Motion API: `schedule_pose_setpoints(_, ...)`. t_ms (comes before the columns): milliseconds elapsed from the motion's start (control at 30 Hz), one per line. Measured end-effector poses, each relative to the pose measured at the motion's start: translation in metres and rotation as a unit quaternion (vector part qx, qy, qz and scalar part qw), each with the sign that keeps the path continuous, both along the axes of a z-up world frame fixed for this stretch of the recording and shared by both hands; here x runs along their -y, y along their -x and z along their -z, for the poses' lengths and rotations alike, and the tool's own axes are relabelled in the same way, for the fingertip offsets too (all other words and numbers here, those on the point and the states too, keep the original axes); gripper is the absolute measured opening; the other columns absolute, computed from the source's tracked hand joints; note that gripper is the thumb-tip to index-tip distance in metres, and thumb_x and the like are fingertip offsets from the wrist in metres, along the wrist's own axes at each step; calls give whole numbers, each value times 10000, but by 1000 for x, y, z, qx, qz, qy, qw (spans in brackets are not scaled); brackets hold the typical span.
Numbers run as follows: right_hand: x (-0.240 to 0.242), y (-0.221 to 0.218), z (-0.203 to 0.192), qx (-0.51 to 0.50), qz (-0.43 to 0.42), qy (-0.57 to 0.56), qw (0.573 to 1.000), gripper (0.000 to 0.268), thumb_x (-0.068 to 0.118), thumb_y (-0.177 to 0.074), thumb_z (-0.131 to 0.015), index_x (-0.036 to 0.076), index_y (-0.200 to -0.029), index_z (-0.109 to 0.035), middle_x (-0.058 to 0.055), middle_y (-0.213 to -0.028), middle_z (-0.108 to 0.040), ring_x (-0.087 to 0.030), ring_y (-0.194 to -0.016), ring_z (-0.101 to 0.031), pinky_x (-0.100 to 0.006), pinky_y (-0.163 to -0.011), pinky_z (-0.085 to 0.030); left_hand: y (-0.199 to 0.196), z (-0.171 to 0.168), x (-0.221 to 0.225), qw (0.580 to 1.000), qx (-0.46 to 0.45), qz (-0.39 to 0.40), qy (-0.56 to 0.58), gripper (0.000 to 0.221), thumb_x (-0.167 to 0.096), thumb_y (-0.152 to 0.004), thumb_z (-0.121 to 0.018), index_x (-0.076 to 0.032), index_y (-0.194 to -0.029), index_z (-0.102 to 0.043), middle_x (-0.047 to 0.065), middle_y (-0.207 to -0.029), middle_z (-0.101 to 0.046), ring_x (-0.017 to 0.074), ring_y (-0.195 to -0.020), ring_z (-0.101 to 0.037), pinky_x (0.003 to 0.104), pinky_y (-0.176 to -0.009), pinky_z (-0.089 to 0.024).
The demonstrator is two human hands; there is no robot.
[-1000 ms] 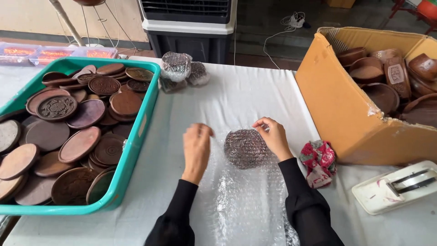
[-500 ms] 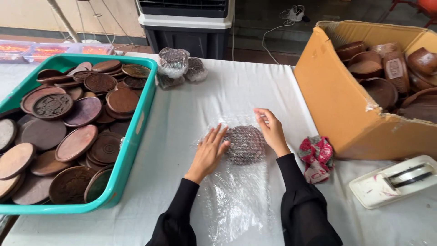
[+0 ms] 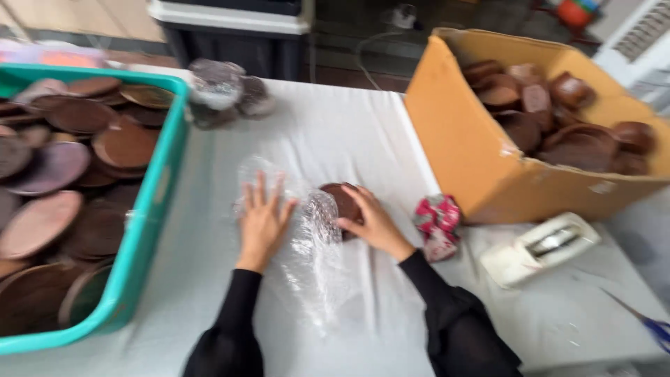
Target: The recorder wraps circular wooden coasters in bubble wrap and secures them with tape.
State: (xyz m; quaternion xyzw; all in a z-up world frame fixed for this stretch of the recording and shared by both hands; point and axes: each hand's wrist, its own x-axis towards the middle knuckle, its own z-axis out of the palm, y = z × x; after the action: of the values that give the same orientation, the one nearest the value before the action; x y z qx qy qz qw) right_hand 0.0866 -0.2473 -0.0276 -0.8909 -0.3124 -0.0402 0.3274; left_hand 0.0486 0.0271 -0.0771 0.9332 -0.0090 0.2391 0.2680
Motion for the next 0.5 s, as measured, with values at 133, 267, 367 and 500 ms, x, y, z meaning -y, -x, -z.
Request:
schedule_pose_setpoints(133,-14,33,-16,7,31,-10,999,1114,686,-748,-764,140,-1605,-307,-285,-1653,-196,-455,-1519,-217,-581,-1183,-298,11,-34,7,993,-107,-48,-10,775,-742,-951,-257,-378,-1633,-213,109,-1719,-49,460,-1535,-47,806,-1133,-63)
schedule_pose_setpoints(267,-34,33,-6,60,85,-1,995,1233,740,-648,-813,150,-1592,-282,-293,-1642,-172,-469,-1519,-207,-615,-1179,-278,15,-32,3,991,-117,-59,6,795,-746,-938,-244,-344,-1621,-179,149,-1704,-37,478,-1523,0,812,-1085,-12)
schedule_pose_setpoints(367,-50,36,-7,98,119,21,988,1225,728,-607,-849,133,-1550,-341,-308,-1606,-203,-472,-1477,-235,-620,-1153,-276,15,-26,0,991,-119,-60,-9,787,-746,-968,-252,-323,-1628,-194,181,-1696,-103,479,-1537,-16,809,-1117,2)
schedule_pose_setpoints(500,-45,41,-5,156,93,-35,983,911,607,-697,-891,138,-1425,-608,-222,-1583,-382,-386,-1474,-383,-508,-1214,-366,19,-33,9,994,-95,-51,-11,827,-759,-939,-265,-295,-1622,-214,228,-1664,-159,491,-1525,-35,806,-1094,-15)
